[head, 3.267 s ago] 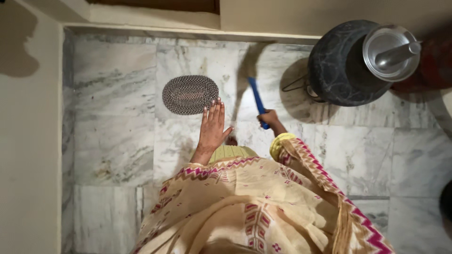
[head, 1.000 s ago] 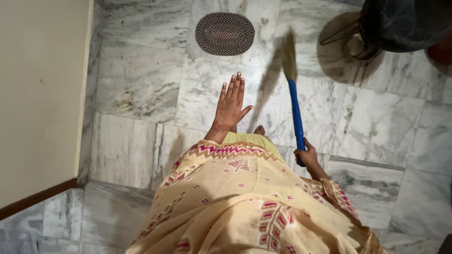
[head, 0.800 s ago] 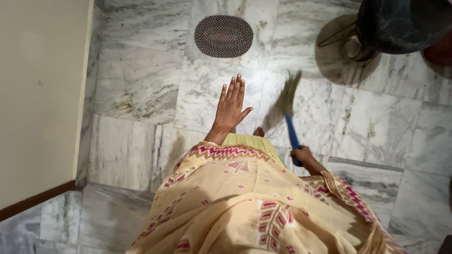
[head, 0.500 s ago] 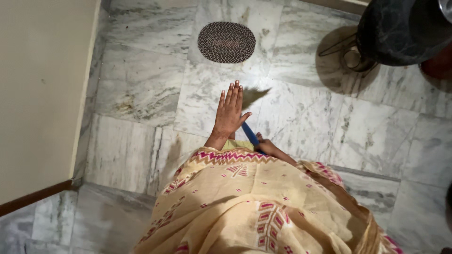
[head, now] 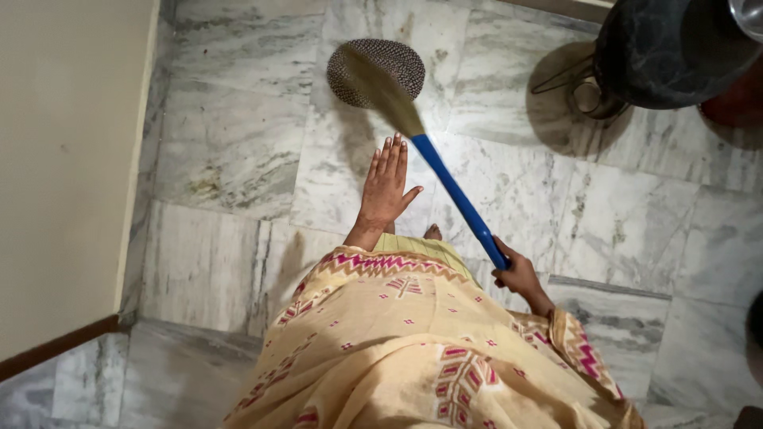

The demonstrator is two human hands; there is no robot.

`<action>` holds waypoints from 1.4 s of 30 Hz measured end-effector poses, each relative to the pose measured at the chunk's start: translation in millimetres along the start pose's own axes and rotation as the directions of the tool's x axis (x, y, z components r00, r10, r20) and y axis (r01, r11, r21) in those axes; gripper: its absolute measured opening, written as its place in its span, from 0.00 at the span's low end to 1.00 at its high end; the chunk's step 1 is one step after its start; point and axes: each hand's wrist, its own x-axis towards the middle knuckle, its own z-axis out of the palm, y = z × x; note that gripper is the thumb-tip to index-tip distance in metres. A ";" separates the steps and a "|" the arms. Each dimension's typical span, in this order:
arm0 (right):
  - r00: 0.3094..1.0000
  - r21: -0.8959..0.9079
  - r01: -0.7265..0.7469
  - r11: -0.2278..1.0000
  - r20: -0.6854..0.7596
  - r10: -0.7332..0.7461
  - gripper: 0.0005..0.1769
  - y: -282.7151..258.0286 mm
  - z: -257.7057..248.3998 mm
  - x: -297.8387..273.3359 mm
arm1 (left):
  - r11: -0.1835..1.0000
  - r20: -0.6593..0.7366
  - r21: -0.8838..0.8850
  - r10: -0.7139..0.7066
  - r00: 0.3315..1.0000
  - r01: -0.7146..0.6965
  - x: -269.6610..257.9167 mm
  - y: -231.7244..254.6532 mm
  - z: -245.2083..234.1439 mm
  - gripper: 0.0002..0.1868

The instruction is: The person sweeps a marble floor using a broom, moving around furniture and objects like a laundry basket and gas cylinders.

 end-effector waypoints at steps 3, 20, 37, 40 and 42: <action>0.973 0.181 -0.115 0.977 -0.178 0.148 0.50 23.5 23.0 -16.4 | 0.999 -0.026 -0.015 0.035 0.999 -0.036 7.6 1.7 0.9 0.56; 0.960 0.659 -0.205 0.724 -0.008 0.279 0.05 -10.0 136.5 133.8 | 0.993 -0.008 0.023 0.112 0.994 -0.112 34.4 10.5 -13.5 0.55; 0.989 0.857 0.056 0.512 -0.117 0.087 0.52 -19.5 19.1 158.6 | 0.996 0.037 0.073 0.055 0.998 -0.058 44.5 4.8 -16.6 0.54; 0.974 0.910 0.063 0.410 -0.146 0.175 0.41 -25.9 11.0 180.2 | 0.997 0.003 0.067 0.030 1.000 -0.031 56.2 5.8 -12.9 0.54; 0.974 0.946 -0.002 0.324 -0.072 0.216 0.22 -33.0 0.7 206.1 | 0.998 -0.017 0.055 0.004 1.000 -0.003 67.7 3.1 -7.8 0.54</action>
